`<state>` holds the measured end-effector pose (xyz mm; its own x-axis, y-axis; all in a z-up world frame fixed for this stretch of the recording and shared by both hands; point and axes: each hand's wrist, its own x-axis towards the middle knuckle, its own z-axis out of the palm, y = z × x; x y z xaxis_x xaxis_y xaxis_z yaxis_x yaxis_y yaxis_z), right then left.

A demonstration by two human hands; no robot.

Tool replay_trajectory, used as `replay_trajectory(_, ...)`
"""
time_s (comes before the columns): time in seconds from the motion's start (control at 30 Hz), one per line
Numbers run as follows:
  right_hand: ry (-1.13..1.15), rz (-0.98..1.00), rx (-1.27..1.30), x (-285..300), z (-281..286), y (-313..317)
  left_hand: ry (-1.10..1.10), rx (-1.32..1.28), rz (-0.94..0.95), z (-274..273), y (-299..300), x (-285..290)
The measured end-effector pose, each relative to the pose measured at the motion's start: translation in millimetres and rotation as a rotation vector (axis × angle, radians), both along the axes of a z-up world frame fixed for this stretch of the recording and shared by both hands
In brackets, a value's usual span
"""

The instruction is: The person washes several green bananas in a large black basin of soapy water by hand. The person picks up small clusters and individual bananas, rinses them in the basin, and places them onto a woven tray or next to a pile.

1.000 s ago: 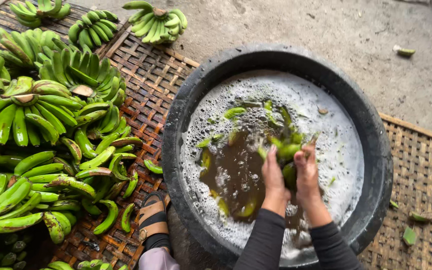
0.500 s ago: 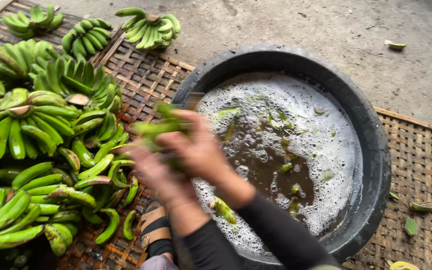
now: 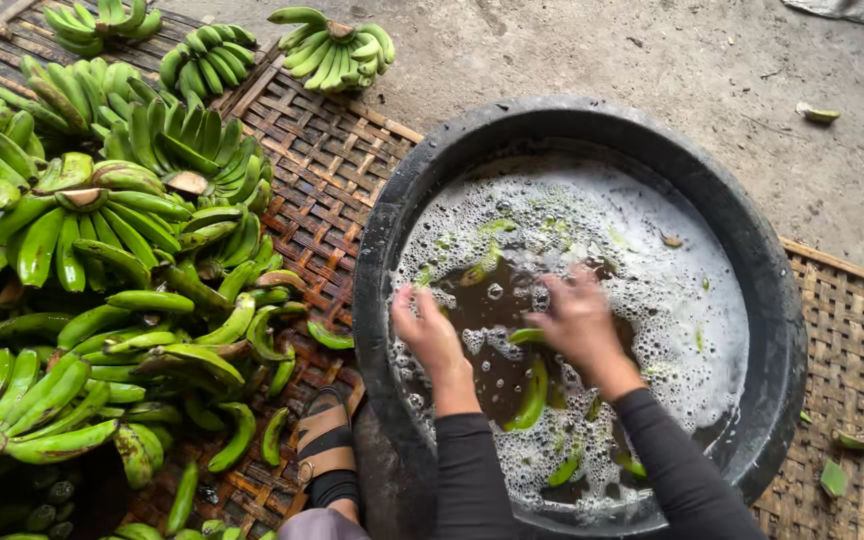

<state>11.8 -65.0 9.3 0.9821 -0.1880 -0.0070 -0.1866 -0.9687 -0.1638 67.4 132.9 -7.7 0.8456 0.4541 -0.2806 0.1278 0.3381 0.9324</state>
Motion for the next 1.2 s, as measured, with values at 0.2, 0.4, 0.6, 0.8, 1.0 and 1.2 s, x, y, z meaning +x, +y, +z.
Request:
replay_trajectory(0.2, 0.338, -0.349, 0.263, -20.5, -81.8, -116.2, 0.360, -0.053, -0.211, -71.5, -21.6, -33.1)
replay_trajectory(0.4, 0.593, -0.154, 0.324, -35.7, -156.2, -67.2, 0.665, -0.283, -0.335, -85.2, -69.1, -46.6)
replay_trajectory(0.6, 0.152, -0.054, 0.693, -45.8, -54.5, -39.3, 0.589, -0.281, -0.567, -68.6, -75.5, -63.9)
replay_trajectory(0.8, -0.221, -0.302, 0.865, -18.6, -34.6, -55.5, 0.321, -0.092, -0.505, -64.1, -95.5, -62.2)
replay_trajectory(1.0, 0.187, -0.414, 0.590, -19.5, -141.9, -47.3, 0.405, -0.226, -0.561, -84.9, -122.3, -87.4)
replay_trajectory(1.2, 0.521, 0.030, 0.255, -21.6, -120.5, -45.5, 0.351, 0.243, -0.720, -90.6, -127.6, -97.4)
